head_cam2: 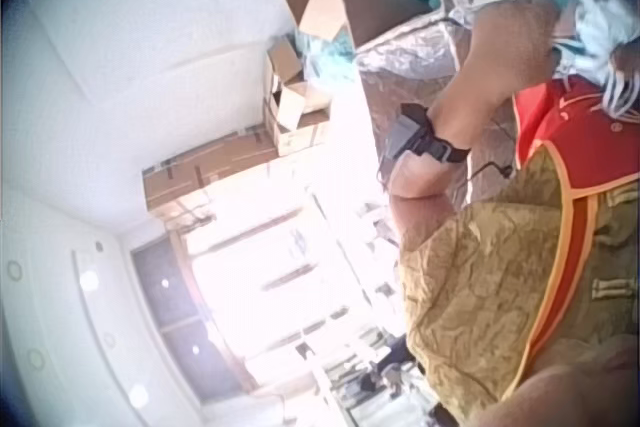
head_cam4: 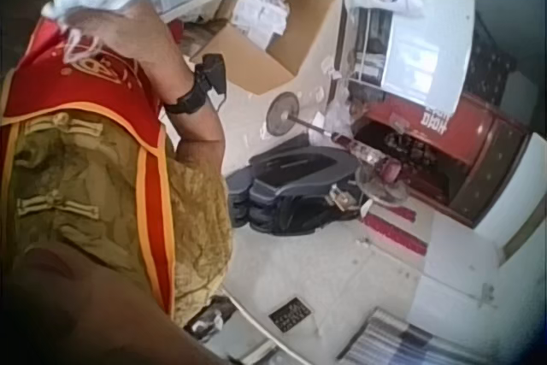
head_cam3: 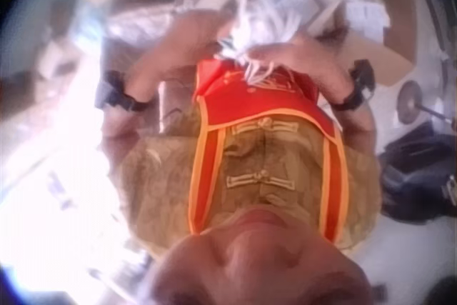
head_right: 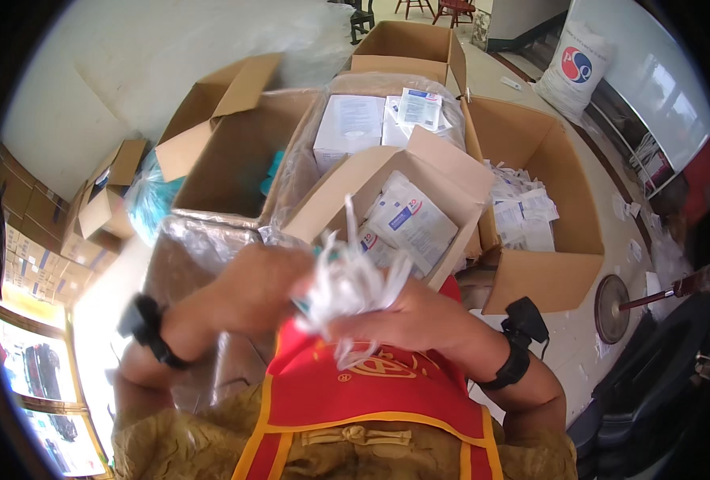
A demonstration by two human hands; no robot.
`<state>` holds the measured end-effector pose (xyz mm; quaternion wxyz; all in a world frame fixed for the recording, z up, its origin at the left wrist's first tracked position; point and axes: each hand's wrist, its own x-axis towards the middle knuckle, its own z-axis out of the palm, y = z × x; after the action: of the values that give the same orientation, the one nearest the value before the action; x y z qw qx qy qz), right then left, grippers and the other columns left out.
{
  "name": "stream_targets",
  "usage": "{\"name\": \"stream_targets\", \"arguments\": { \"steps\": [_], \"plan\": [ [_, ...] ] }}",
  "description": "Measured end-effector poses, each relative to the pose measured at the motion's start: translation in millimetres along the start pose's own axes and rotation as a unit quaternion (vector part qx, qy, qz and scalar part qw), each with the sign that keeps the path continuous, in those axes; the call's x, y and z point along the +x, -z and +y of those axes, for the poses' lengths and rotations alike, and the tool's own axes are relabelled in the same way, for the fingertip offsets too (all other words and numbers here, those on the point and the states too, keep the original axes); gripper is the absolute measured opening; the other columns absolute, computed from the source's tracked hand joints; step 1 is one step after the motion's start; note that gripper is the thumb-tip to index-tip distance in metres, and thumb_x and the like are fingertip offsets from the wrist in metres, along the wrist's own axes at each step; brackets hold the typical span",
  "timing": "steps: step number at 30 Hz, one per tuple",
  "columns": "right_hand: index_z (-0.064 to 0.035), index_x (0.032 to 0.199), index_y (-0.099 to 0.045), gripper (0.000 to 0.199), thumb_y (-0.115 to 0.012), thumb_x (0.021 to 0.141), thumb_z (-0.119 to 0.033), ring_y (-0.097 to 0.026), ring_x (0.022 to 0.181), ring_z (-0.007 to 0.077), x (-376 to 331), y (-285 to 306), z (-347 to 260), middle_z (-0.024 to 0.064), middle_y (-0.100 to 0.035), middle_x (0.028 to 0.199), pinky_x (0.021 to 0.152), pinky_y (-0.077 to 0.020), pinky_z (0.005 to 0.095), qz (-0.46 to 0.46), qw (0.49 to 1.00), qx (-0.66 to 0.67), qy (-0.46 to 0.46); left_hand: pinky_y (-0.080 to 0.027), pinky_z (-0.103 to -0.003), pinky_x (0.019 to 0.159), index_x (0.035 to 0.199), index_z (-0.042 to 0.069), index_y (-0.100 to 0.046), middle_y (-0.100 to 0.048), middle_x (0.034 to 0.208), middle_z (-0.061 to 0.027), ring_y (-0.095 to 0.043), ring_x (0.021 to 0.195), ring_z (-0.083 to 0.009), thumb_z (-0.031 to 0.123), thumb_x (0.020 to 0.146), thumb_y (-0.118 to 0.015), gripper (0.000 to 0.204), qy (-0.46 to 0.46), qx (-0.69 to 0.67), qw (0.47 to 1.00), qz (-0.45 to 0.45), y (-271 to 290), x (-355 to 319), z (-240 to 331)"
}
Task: The recorder is sorting and organizing green face masks and white medical supply packets from various cardboard boxes.
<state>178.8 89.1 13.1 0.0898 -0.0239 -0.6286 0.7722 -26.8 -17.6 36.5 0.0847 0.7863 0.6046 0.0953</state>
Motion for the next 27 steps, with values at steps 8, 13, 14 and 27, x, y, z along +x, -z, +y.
{"name": "stream_targets", "arguments": {
  "steps": [8,13,14,27],
  "plan": [
    [-0.0029,0.102,-0.062,0.023,-0.065,0.090,-0.023,-0.060,0.093,0.0244,-61.6,-21.7,-40.4,0.0104,-0.061,0.096,0.082,-0.0473,0.0384,-0.155,0.963,-0.220,0.019,-0.049,-0.038,0.054,0.085,0.010,-0.055,-0.059,0.073,-0.0088,-0.062,0.065,-0.0271,0.023,0.067,-0.071,0.028,-0.177,-0.018,0.976,-0.129,45.7,-49.3,42.2],
    [0.0017,0.120,-0.053,0.047,-0.069,0.076,-0.001,-0.066,0.097,0.0226,-95.5,36.2,-54.0,0.0161,-0.066,0.103,0.073,-0.0552,0.0329,0.221,0.956,0.017,-0.195,-0.048,-0.037,0.050,0.079,0.010,-0.051,-0.054,0.069,-0.0068,-0.061,0.062,-0.0255,0.022,0.064,-0.071,0.028,0.019,0.092,0.994,-0.052,47.9,-86.6,-13.9],
    [0.0011,0.119,-0.054,0.048,-0.069,0.074,-0.001,-0.066,0.084,0.0164,-81.0,52.0,-48.5,0.0094,-0.065,0.096,0.062,-0.0537,0.0277,0.216,0.957,0.004,-0.195,-0.047,-0.037,0.049,0.078,0.010,-0.050,-0.053,0.068,-0.0065,-0.060,0.061,-0.0251,0.021,0.063,-0.071,0.028,0.040,0.110,0.993,-0.004,47.3,-77.5,-18.1],
    [-0.0012,0.122,-0.050,0.049,-0.071,0.077,-0.007,-0.062,0.092,0.0130,26.3,13.1,51.2,0.0069,-0.062,0.101,0.073,-0.0519,0.0255,0.005,0.951,0.284,-0.119,-0.046,-0.034,0.047,0.077,0.010,-0.049,-0.051,0.066,-0.0042,-0.059,0.059,-0.0225,0.011,0.068,-0.062,0.016,-0.016,0.227,0.956,0.184,33.3,6.4,2.2]
  ]
}}
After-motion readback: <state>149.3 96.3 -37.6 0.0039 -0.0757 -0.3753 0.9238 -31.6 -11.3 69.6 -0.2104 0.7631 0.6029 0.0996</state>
